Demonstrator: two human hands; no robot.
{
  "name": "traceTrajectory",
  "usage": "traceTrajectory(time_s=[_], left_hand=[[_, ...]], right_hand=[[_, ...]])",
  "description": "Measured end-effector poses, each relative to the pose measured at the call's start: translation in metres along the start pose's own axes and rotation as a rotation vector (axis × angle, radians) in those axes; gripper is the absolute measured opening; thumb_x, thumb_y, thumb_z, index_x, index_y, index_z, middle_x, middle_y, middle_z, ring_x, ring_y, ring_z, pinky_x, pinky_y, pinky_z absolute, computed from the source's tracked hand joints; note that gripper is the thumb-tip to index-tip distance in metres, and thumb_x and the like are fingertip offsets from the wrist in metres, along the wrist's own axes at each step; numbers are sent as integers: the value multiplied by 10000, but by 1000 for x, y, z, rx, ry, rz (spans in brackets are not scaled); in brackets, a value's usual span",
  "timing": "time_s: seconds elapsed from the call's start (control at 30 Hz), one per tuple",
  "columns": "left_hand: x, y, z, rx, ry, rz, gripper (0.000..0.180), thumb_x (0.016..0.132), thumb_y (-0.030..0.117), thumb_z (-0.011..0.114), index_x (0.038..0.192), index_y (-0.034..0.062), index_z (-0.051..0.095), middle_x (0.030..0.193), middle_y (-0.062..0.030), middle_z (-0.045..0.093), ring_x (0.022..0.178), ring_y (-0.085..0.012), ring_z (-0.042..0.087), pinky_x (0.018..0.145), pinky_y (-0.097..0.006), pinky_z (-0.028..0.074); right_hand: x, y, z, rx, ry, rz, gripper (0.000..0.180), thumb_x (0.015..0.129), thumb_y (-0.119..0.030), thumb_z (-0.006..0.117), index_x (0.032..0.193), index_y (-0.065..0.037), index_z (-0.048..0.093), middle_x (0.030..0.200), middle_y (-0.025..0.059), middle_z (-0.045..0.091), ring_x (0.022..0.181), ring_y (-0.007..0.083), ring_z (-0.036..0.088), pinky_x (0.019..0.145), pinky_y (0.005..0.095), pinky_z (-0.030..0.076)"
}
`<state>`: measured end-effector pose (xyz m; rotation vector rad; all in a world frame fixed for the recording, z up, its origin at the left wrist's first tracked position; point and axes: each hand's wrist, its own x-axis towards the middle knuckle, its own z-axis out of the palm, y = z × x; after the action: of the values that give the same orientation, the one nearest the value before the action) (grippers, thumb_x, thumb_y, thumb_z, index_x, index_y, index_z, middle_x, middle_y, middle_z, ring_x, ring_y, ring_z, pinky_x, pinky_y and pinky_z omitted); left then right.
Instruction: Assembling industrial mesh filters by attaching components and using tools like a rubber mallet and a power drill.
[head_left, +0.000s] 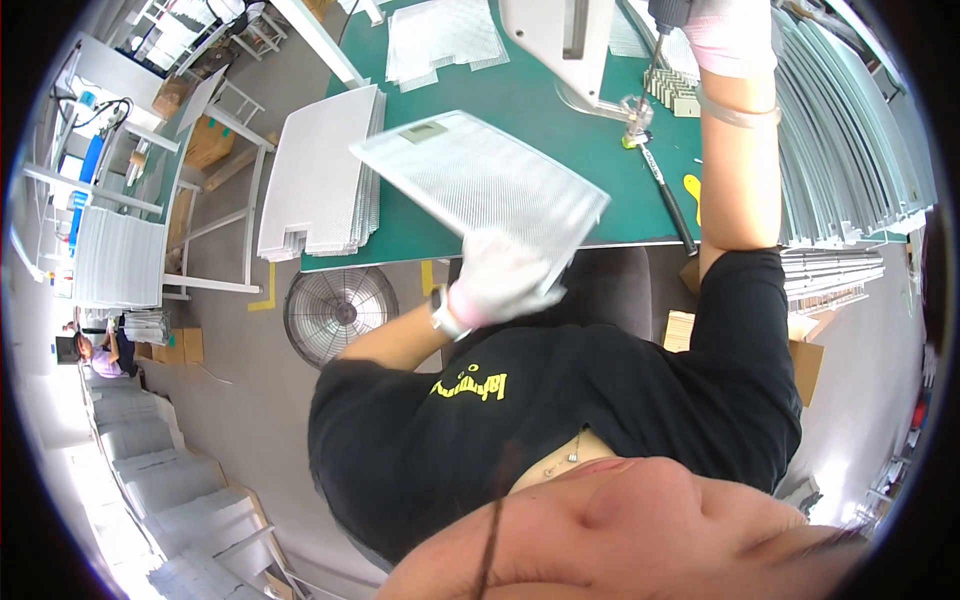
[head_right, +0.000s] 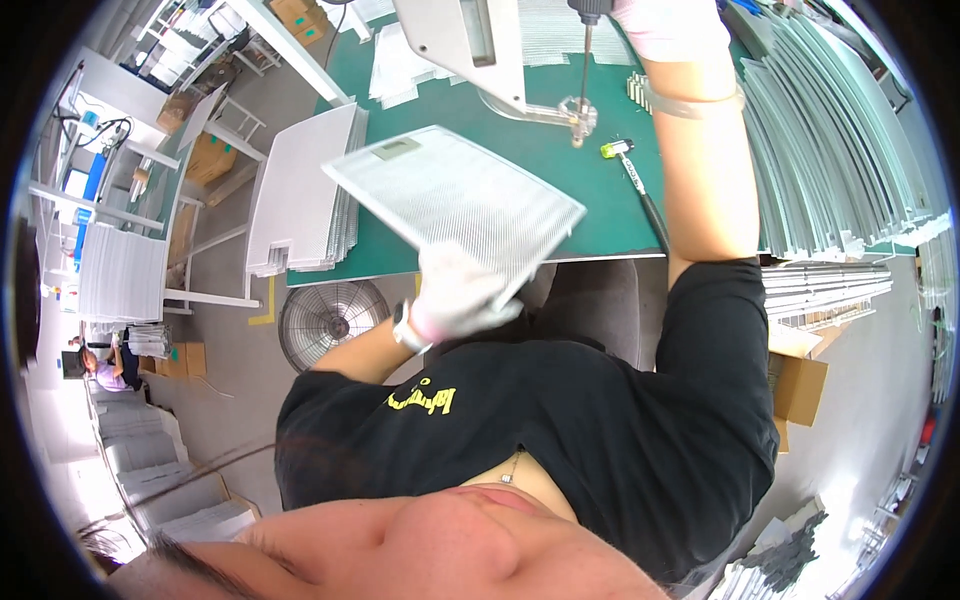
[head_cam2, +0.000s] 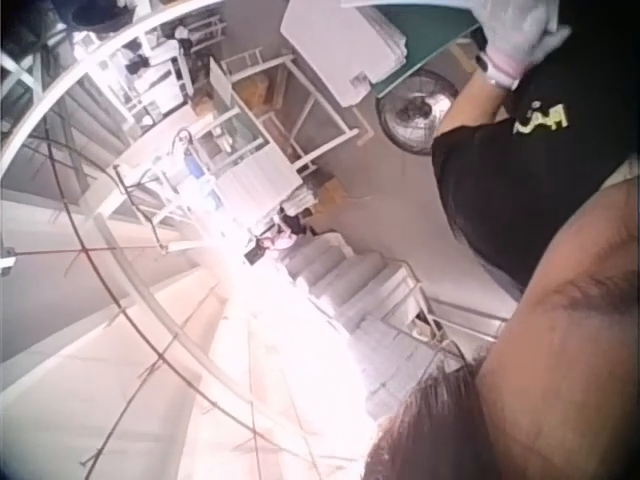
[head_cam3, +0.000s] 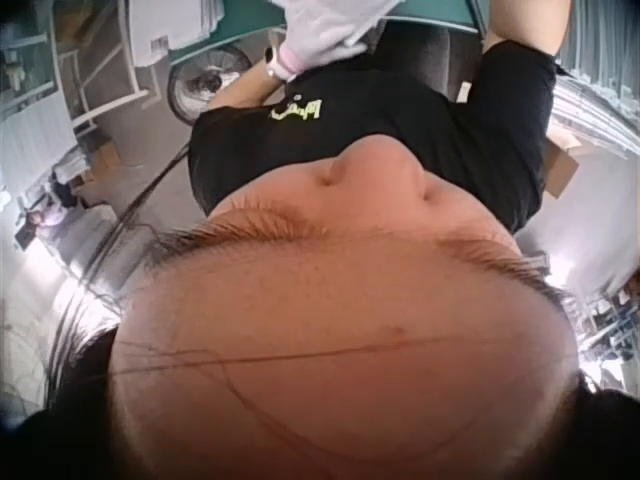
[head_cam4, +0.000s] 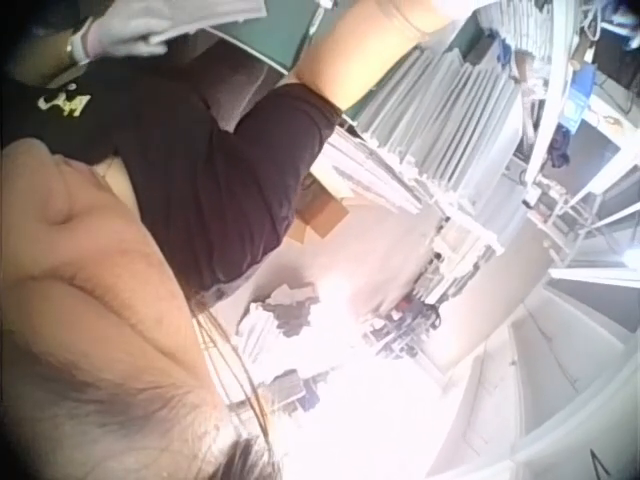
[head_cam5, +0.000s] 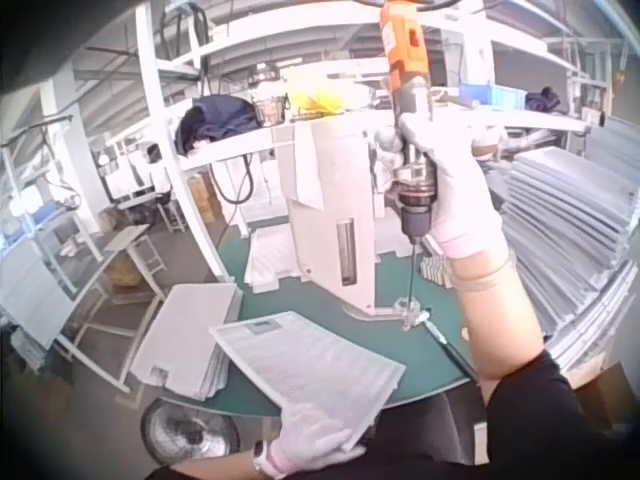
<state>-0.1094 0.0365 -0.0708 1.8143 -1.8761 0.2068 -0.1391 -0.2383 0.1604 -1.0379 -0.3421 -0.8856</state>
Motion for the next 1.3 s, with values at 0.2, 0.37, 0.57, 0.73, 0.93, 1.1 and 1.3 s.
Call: traceTrajectory(time_s=[0.2,0.37,0.57,0.73,0.93,1.1,1.3], left_hand=[[-139,-25,51,0,-507,111,315,672,272,761,939,139,662,870,-52,649,994,-278,621,944,-443,465],[-37,-63,-5,507,403,-450,575,761,344,753,1246,83,588,1147,-124,652,1141,-339,599,1053,-582,381],[47,-42,16,281,191,-441,140,818,298,652,893,181,671,758,-86,632,746,-314,625,683,-465,421],[64,38,11,110,286,-205,264,690,376,742,711,146,613,687,-28,565,725,-244,573,707,-446,386],[59,49,5,137,217,-265,256,685,389,751,701,168,622,679,-2,572,693,-223,580,722,-430,385],[51,49,6,146,240,-235,273,698,373,756,904,197,726,795,16,621,736,-225,598,709,-415,386],[50,50,4,94,314,-230,274,690,327,747,923,187,720,786,-5,617,723,-246,601,672,-429,397]], right_hand=[[-6,6,-5,34,11,52,148,954,-146,650,1060,-50,614,839,60,665,662,146,631,583,256,531],[-21,5,-6,56,70,97,161,962,-166,637,1054,-36,615,863,63,665,699,148,626,624,256,531],[-41,4,0,49,32,161,180,974,-192,612,1030,-22,599,862,40,605,720,135,576,643,262,497],[-73,6,10,-44,100,103,203,980,-220,615,1095,-57,575,871,31,601,719,131,566,662,265,490],[-109,4,7,70,229,141,246,990,-231,616,1157,-61,552,942,47,627,789,151,620,695,279,524],[-109,19,8,-9,353,128,278,989,-236,618,1199,-74,536,951,50,631,789,137,610,696,265,515],[-109,19,13,-10,298,136,269,990,-235,616,1192,-88,515,903,29,598,765,112,568,691,238,482]])
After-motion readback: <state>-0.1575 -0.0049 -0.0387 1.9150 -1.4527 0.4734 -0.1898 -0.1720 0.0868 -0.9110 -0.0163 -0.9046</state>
